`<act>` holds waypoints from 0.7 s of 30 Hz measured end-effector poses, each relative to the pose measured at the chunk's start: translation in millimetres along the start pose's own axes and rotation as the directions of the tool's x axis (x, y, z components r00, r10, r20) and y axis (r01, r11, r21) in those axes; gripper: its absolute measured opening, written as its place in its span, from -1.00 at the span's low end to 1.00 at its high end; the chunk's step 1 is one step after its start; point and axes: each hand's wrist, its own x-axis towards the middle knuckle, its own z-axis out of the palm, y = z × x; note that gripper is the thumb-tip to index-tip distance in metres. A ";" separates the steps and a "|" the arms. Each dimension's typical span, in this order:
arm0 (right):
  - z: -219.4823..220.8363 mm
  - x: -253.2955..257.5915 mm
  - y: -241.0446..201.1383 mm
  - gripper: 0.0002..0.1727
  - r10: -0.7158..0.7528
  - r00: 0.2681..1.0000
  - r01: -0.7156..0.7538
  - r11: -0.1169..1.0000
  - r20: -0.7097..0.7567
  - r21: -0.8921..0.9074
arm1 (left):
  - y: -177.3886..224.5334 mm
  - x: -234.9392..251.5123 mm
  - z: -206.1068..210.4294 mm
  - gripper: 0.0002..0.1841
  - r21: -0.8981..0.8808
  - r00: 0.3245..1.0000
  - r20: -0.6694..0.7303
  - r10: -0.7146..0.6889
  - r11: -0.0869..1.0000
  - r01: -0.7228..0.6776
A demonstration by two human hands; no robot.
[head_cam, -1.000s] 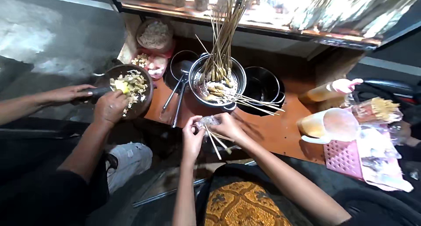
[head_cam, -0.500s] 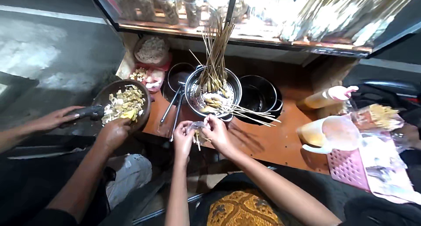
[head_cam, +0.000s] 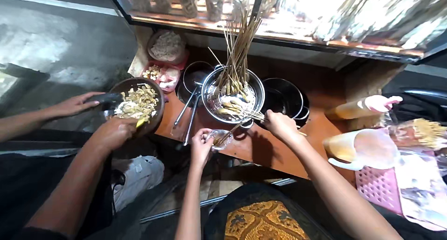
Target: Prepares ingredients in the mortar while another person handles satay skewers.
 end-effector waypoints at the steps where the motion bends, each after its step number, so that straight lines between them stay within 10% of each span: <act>1: 1.6 1.3 1.5 -0.62 -0.040 0.999 0.039 0.999 0.026 0.025 | 1.5 -0.4 -0.8 -0.74 0.020 1.000 0.026 -0.018 1.000 0.017; 14: -14.4 -28.0 66.7 -0.61 -0.348 0.885 0.440 0.843 -0.308 0.311 | 3.3 6.9 -9.3 -0.71 0.073 0.968 0.193 -0.161 0.986 0.149; 21: -32.1 -22.2 78.3 -0.67 -0.624 0.685 0.684 0.729 -0.376 0.038 | 8.0 -0.7 -5.6 -0.66 -0.113 0.944 0.267 -0.194 0.966 0.231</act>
